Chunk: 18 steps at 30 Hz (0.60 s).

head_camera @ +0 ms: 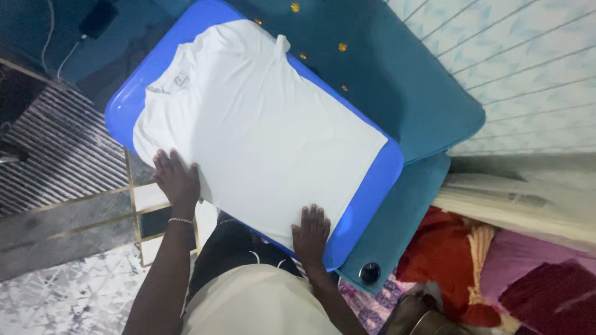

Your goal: The person takes a white t-shirt from a suitcase, spreads it flat on a small blue table, and folds the sleeves and body into a compact square.

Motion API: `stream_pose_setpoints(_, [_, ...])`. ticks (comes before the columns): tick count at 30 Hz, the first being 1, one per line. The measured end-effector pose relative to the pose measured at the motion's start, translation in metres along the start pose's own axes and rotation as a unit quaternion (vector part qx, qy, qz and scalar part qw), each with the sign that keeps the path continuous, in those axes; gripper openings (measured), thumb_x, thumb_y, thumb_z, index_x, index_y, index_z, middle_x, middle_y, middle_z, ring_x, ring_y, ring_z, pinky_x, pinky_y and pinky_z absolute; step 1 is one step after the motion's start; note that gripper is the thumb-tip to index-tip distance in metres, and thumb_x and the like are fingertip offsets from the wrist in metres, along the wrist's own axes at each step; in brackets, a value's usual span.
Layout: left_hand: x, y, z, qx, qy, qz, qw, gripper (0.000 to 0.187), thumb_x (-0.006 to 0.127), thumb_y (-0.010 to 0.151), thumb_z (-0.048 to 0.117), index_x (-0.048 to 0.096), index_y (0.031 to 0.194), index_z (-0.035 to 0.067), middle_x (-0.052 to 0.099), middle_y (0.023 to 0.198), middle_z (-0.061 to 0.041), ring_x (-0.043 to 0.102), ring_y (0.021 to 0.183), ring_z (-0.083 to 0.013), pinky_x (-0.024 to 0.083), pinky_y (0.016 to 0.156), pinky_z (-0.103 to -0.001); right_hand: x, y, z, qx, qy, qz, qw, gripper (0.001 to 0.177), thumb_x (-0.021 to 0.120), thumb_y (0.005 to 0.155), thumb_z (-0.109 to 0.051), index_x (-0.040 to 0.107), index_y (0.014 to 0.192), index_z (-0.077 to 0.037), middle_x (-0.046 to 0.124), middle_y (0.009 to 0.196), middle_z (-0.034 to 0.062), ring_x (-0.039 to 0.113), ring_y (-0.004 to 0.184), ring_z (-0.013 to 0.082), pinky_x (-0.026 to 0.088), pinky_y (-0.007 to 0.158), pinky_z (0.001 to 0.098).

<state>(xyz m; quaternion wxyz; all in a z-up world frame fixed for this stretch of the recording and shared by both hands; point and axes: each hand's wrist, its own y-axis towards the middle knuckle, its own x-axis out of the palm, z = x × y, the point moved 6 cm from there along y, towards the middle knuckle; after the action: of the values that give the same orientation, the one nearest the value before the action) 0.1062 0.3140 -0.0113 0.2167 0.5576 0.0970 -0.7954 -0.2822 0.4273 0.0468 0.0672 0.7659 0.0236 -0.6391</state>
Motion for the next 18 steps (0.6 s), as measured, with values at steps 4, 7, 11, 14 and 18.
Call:
stream_pose_setpoints(4, [-0.023, -0.022, -0.002, 0.049, -0.024, 0.044, 0.998, 0.07, 0.075, 0.095, 0.03, 0.05, 0.152, -0.001, 0.04, 0.16, -0.032, 0.041, 0.141, -0.051, 0.036, 0.117, -0.059, -0.008, -0.013, -0.002, -0.004, -0.021, -0.017, 1.0, 0.067, 0.059, 0.094, -0.042, 0.045, 0.15, -0.009, 0.038, 0.157, 0.0206, 0.032, 0.146, 0.0421, 0.022, 0.117, 0.0599])
stream_pose_setpoints(7, [-0.034, -0.024, -0.001, 0.073, -0.031, 0.08, 0.994, 0.062, 0.076, 0.093, 0.024, 0.056, 0.146, -0.001, 0.047, 0.155, -0.031, 0.048, 0.136, -0.0496, 0.041, 0.113, -0.058, -0.012, -0.014, -0.005, 0.005, -0.02, -0.043, 0.999, 0.068, 0.062, 0.092, -0.041, 0.046, 0.148, -0.006, 0.04, 0.153, 0.0228, 0.035, 0.142, 0.0441, 0.026, 0.115, 0.0594])
stream_pose_setpoints(11, [-0.037, -0.017, -0.004, 0.074, -0.042, 0.083, 0.993, 0.059, 0.077, 0.09, 0.022, 0.059, 0.141, -0.001, 0.05, 0.151, -0.031, 0.049, 0.135, -0.05, 0.041, 0.112, -0.058, -0.018, -0.006, -0.01, 0.032, 0.023, 0.002, 0.999, 0.061, 0.066, 0.091, -0.035, 0.051, 0.141, -0.002, 0.047, 0.145, 0.0223, 0.043, 0.135, 0.0421, 0.033, 0.112, 0.0573])
stream_pose_setpoints(14, [-0.039, -0.009, -0.001, 0.086, -0.059, 0.117, 0.988, 0.058, 0.078, 0.086, 0.021, 0.061, 0.136, -0.003, 0.052, 0.146, -0.03, 0.05, 0.134, -0.0499, 0.041, 0.112, -0.059, -0.015, 0.011, -0.016, 0.022, 0.046, 0.022, 0.998, 0.053, 0.067, 0.093, -0.03, 0.054, 0.137, -0.002, 0.049, 0.142, 0.0232, 0.045, 0.133, 0.0417, 0.035, 0.11, 0.0564])
stream_pose_setpoints(18, [-0.033, 0.01, 0.012, 0.103, -0.073, 0.078, 0.989, 0.052, 0.072, 0.086, 0.015, 0.06, 0.134, -0.003, 0.052, 0.147, -0.028, 0.046, 0.14, -0.0477, 0.038, 0.117, -0.057, 0.003, 0.061, -0.042, -0.046, 0.083, 0.05, 0.994, 0.047, 0.067, 0.094, -0.025, 0.057, 0.133, -0.001, 0.048, 0.145, 0.025, 0.044, 0.135, 0.0431, 0.035, 0.111, 0.0561])
